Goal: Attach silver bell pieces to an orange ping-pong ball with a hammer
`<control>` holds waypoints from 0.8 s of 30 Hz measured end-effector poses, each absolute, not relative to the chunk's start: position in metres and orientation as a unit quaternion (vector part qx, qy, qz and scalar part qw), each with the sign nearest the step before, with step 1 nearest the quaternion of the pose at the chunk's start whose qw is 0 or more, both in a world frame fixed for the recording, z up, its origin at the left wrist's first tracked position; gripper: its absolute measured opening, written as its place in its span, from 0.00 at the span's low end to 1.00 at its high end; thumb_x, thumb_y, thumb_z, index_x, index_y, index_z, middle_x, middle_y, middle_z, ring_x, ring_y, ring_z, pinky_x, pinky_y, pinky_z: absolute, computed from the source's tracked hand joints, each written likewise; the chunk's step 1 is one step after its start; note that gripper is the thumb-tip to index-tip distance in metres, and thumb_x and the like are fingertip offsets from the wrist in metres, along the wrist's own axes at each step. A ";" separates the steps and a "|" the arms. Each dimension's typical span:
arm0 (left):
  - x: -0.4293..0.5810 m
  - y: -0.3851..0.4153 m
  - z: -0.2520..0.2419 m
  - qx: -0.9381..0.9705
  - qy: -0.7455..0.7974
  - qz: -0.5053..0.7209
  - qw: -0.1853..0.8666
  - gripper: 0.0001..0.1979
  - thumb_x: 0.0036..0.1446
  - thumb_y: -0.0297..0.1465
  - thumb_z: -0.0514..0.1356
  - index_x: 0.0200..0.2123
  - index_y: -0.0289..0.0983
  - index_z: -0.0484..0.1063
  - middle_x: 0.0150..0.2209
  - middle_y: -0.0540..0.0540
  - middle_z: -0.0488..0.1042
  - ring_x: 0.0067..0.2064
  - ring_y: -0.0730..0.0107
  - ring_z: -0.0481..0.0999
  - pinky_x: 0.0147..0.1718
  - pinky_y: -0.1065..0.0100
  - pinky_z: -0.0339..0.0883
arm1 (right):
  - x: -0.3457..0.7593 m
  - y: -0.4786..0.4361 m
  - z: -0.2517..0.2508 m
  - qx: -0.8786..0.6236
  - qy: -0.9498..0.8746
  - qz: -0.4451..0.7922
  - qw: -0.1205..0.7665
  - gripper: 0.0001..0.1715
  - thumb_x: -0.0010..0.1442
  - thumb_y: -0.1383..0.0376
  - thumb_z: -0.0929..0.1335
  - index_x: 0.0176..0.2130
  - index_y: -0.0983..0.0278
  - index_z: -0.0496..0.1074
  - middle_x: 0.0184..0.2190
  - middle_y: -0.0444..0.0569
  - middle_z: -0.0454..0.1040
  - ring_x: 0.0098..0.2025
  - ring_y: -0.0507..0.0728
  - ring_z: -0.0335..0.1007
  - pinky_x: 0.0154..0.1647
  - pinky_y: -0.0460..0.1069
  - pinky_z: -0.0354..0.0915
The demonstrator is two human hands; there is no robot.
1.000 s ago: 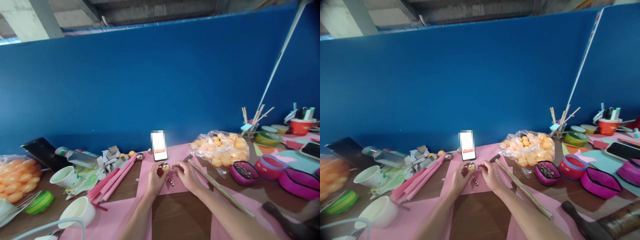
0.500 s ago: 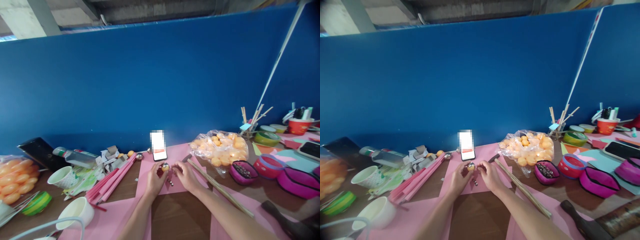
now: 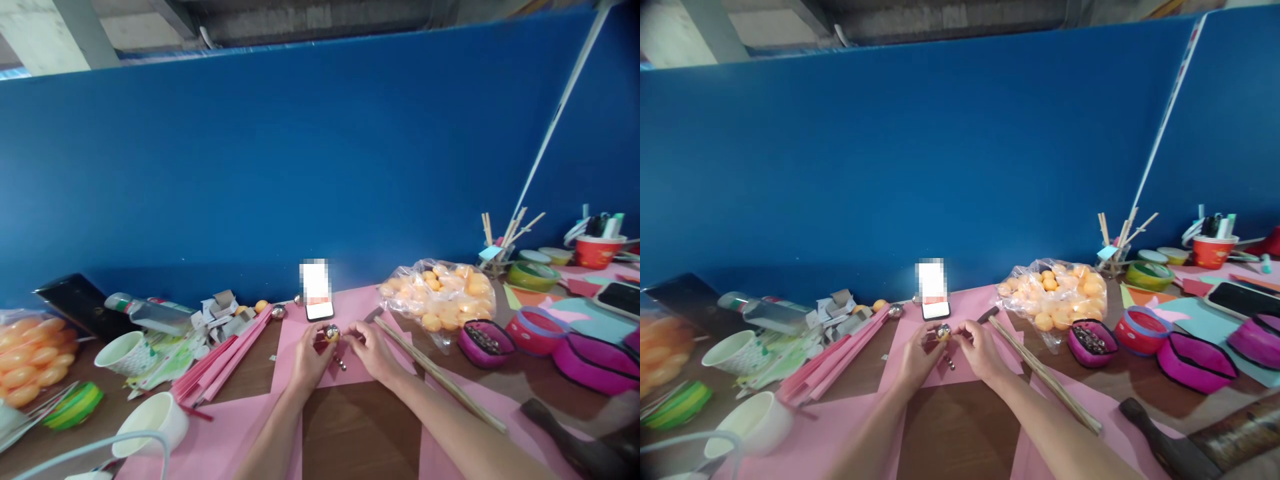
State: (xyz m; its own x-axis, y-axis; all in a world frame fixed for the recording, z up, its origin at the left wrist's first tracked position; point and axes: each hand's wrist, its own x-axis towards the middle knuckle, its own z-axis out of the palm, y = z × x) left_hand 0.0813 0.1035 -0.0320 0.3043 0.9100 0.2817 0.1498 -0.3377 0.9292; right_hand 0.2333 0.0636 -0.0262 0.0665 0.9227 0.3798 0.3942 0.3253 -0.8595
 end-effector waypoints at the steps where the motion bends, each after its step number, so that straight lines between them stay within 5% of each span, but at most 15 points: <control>1: 0.081 0.103 -0.032 0.686 0.385 0.446 0.427 0.16 0.48 0.33 0.59 0.42 0.37 0.66 0.41 0.42 0.72 0.41 0.65 0.74 0.38 0.63 0.70 | 0.234 0.064 -0.026 -0.519 -0.632 0.262 0.513 0.04 0.57 0.67 0.63 0.31 0.63 0.66 0.29 0.46 0.71 0.30 0.53 0.68 0.31 0.46 0.63; 18: 0.081 0.105 -0.035 0.692 0.379 0.443 0.425 0.17 0.48 0.31 0.60 0.43 0.37 0.66 0.42 0.43 0.72 0.41 0.66 0.73 0.39 0.65 0.69 | 0.234 0.063 -0.025 -0.508 -0.629 0.288 0.514 0.07 0.56 0.66 0.64 0.31 0.64 0.71 0.46 0.51 0.67 0.44 0.56 0.66 0.44 0.49 0.64; 24: 0.081 0.104 -0.032 0.697 0.372 0.438 0.427 0.17 0.48 0.31 0.60 0.43 0.37 0.66 0.41 0.43 0.72 0.41 0.66 0.73 0.39 0.65 0.68 | 0.233 0.065 -0.027 -0.501 -0.610 0.330 0.517 0.07 0.56 0.66 0.64 0.31 0.64 0.71 0.48 0.51 0.67 0.32 0.53 0.70 0.33 0.47 0.66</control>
State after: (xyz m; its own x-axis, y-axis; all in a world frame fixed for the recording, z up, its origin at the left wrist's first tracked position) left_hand 0.0814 0.1041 -0.0322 0.3381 0.8942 0.2933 0.1449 -0.3574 0.9227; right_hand 0.2333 0.0647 -0.0267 0.0370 0.9530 0.3006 0.2707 0.2800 -0.9211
